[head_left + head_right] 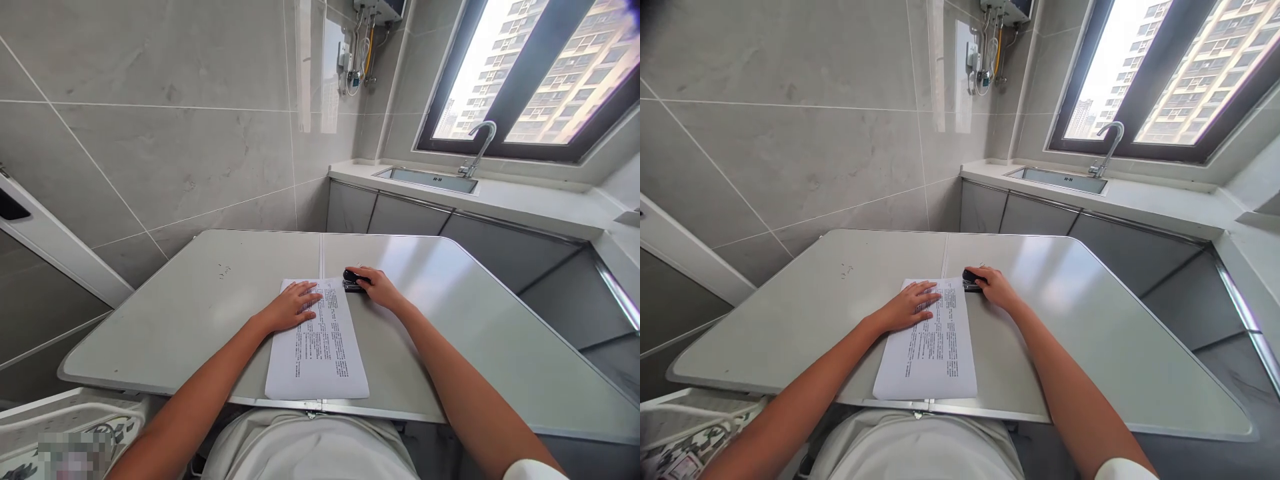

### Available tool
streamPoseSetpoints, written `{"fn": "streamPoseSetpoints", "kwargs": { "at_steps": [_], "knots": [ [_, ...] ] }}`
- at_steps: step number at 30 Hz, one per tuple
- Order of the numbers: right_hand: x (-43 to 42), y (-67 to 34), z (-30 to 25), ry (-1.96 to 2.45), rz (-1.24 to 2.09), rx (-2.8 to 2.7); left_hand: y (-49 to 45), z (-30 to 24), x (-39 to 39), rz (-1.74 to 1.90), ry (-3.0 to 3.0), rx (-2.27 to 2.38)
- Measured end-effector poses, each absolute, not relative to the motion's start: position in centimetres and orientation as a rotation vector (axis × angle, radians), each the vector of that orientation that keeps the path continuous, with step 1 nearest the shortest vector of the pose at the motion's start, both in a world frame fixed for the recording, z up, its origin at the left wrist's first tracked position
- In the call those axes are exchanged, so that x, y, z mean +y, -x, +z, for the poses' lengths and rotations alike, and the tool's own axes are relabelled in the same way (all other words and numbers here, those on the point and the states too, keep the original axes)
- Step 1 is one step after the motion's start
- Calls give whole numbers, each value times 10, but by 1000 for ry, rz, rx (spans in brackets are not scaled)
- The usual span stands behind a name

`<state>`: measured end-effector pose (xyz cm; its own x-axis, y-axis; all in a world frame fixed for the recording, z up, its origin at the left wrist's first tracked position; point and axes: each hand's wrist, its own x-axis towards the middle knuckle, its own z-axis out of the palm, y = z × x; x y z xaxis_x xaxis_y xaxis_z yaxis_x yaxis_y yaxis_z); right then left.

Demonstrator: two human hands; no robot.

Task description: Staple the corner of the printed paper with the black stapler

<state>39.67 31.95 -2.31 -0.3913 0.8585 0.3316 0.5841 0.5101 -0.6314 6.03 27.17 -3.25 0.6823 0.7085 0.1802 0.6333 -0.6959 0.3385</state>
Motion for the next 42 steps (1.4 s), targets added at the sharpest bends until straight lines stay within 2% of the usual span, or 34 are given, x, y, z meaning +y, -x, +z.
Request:
{"fn": "streamPoseSetpoints", "kwargs": {
  "at_steps": [8,13,23,36,42],
  "knots": [
    [314,-399,-19,1131,614,-2229,-67,-38,270,384,-2651,1064],
    [315,-388,-24,1164,404,-2249,-67,-37,269,413,-2675,998],
    [317,-375,-34,1223,211,-2295,-67,-37,268,449,-2674,971],
    [309,-382,-23,1065,453,-2313,-62,-35,268,436,-2646,954],
    [311,-378,-27,1150,342,-2266,-59,-31,268,327,-2649,922]
  ]
}}
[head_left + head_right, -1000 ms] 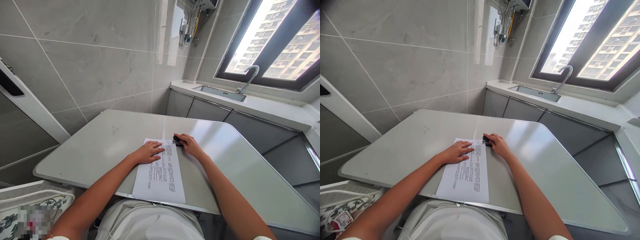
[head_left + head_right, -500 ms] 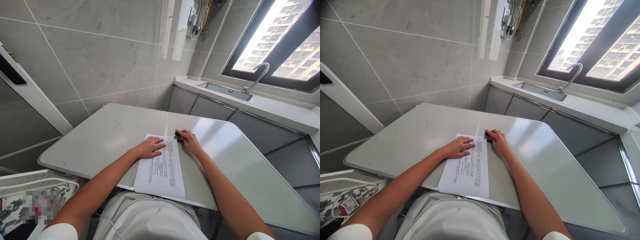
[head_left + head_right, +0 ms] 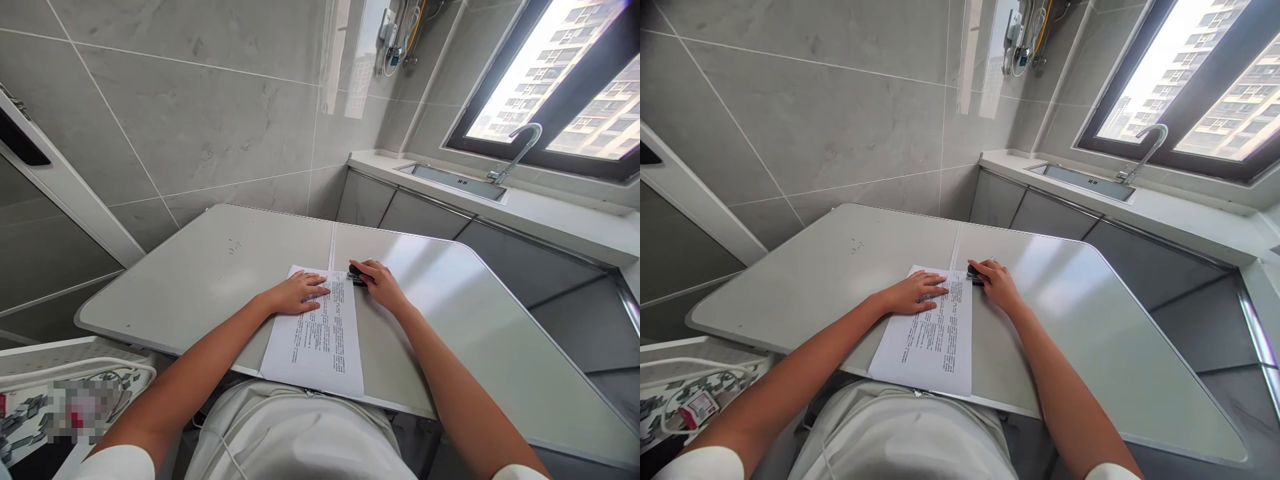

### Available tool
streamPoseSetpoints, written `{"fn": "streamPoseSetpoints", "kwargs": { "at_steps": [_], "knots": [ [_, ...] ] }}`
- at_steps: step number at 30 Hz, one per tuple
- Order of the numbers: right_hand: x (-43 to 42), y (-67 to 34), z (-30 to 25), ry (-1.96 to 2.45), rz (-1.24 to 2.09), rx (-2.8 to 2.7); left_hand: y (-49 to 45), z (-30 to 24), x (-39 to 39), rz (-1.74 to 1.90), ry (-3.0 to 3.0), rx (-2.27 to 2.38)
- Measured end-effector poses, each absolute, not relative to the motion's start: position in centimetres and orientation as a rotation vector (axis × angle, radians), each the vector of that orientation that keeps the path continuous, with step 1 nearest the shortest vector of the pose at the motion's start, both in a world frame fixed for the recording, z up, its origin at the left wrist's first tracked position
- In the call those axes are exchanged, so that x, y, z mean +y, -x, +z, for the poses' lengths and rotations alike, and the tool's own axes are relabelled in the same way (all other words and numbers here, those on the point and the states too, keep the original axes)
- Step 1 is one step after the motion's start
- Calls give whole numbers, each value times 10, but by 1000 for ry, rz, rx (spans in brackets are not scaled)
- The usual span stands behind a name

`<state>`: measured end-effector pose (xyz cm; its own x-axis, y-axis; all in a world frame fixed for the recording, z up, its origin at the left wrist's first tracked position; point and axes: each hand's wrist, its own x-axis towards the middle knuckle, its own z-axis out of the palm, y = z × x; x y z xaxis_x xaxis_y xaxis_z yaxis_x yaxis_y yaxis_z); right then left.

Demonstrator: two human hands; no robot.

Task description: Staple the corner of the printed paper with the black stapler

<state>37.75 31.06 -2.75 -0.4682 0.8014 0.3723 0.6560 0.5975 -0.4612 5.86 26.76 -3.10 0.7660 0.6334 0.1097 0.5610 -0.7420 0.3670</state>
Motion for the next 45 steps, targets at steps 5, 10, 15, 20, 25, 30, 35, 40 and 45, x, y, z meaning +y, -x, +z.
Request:
{"fn": "streamPoseSetpoints", "kwargs": {
  "at_steps": [5,10,15,20,25,30,35,40,45],
  "knots": [
    [311,-378,-29,1106,405,-2247,-65,-25,267,372,-2640,935],
    [311,-378,-29,1082,446,-2226,-85,-28,278,373,-2630,1029],
    [311,-377,-30,1068,434,-2214,-97,-31,291,224,-2645,991],
    [312,-377,-34,1057,417,-2210,-102,-30,296,229,-2636,925],
    [311,-375,-36,1056,385,-2191,-103,-30,291,187,-2615,927],
    [310,-371,-35,1077,342,-2208,-106,-31,289,208,-2600,939],
    [312,-372,-35,1086,324,-2192,-104,-32,289,224,-2601,908],
    [315,-377,-35,1035,378,-2213,-103,-32,290,219,-2606,897],
    [316,-379,-32,1009,411,-2247,-105,-33,293,198,-2605,902]
  ]
}}
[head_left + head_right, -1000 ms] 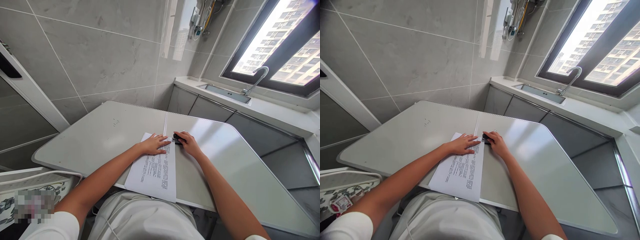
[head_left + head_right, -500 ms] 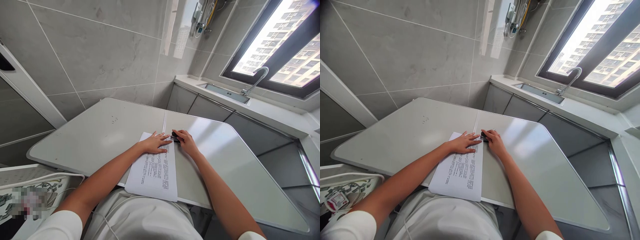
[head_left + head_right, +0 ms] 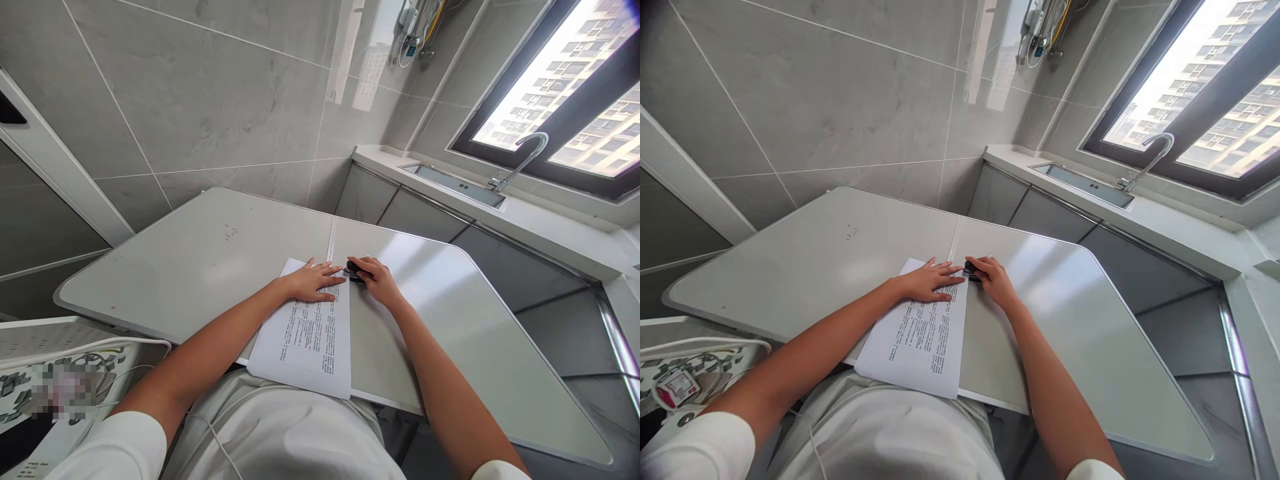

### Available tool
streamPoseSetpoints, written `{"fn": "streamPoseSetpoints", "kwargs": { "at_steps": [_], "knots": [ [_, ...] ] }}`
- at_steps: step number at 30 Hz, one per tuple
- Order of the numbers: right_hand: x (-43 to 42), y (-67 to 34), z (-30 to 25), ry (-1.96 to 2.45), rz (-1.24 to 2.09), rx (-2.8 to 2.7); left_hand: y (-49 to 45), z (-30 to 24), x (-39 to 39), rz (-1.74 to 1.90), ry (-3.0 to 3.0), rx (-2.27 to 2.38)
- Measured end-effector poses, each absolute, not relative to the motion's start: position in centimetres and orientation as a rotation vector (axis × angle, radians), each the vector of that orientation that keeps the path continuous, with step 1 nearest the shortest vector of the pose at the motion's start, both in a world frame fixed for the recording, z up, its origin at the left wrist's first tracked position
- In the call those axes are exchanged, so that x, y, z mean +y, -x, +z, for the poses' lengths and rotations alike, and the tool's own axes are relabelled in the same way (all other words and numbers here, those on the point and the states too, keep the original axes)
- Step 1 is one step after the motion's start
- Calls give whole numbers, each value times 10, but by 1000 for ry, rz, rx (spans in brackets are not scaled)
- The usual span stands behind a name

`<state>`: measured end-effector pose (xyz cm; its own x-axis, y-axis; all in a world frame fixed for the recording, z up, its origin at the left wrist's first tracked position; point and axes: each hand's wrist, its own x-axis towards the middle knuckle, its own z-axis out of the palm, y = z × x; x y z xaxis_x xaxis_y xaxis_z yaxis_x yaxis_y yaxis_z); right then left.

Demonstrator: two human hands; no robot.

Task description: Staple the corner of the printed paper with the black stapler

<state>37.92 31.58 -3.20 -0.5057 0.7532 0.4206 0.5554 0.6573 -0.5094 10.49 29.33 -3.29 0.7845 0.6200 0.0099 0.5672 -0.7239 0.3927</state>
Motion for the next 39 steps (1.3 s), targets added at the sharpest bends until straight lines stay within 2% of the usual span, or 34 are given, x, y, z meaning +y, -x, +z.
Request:
{"fn": "streamPoseSetpoints", "kwargs": {
  "at_steps": [39],
  "knots": [
    [301,-349,-28,1361,125,-2329,-104,-37,291,292,-2579,903]
  ]
}}
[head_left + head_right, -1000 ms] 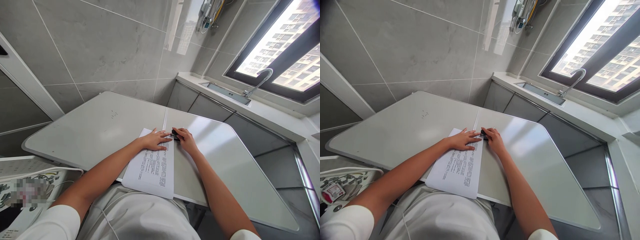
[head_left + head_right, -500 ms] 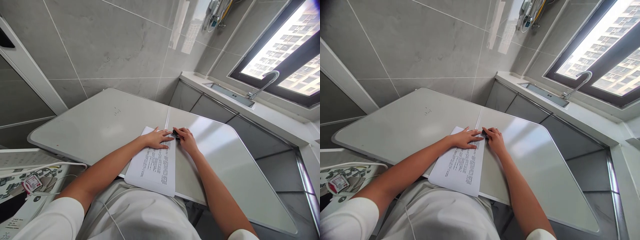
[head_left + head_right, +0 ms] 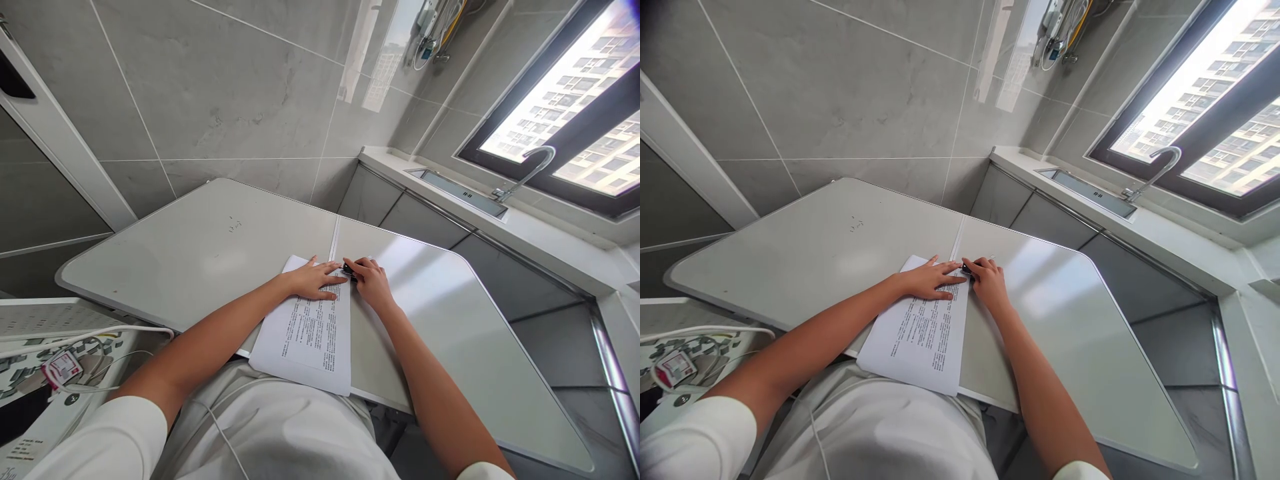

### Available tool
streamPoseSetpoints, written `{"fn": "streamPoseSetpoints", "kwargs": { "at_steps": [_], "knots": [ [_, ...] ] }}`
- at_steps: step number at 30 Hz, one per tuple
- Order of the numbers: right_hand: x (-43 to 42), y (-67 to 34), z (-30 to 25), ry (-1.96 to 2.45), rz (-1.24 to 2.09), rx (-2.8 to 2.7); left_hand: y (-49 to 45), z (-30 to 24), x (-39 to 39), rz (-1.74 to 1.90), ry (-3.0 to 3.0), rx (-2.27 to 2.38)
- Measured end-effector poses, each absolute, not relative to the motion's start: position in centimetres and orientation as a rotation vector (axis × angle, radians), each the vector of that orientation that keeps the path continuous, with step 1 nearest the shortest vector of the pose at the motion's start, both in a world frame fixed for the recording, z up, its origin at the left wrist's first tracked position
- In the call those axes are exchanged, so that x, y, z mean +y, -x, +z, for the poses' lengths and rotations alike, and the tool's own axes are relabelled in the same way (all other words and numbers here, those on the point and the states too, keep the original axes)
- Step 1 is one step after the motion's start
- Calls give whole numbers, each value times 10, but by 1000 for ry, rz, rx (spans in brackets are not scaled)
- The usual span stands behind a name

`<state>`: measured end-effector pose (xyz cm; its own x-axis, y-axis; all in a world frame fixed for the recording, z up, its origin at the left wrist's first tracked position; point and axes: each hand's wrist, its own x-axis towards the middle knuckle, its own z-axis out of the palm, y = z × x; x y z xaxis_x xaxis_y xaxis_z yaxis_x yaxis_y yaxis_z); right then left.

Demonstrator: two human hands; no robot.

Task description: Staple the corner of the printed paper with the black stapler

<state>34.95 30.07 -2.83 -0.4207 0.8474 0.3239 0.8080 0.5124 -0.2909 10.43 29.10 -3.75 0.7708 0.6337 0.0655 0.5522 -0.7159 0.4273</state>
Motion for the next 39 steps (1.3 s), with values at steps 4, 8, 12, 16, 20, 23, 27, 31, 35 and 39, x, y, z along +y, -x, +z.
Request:
{"fn": "streamPoseSetpoints", "kwargs": {
  "at_steps": [4,8,12,16,20,23,27,31,35,39],
  "knots": [
    [299,-343,-32,1376,39,-2364,-105,-37,291,267,-2578,913],
    [296,-337,-36,1363,-93,-2385,-104,-36,290,246,-2586,912],
    [298,-347,-32,1302,-21,-2387,-103,-35,290,241,-2594,919],
    [306,-371,-27,1305,148,-2319,-102,-37,290,247,-2612,933],
    [313,-387,-27,1573,161,-2217,-102,-38,290,249,-2632,948],
    [317,-393,-30,1773,116,-2038,-102,-38,290,209,-2645,956],
    [321,-396,-36,1753,161,-1939,-102,-38,290,192,-2656,985],
    [321,-391,-43,1734,178,-1900,-103,-36,290,176,-2650,986],
    [315,-376,-37,1689,212,-1774,-100,-28,296,443,-2460,1041],
    [293,-342,-23,1526,296,-1781,-83,-25,309,1143,-2039,1183]
  ]
}}
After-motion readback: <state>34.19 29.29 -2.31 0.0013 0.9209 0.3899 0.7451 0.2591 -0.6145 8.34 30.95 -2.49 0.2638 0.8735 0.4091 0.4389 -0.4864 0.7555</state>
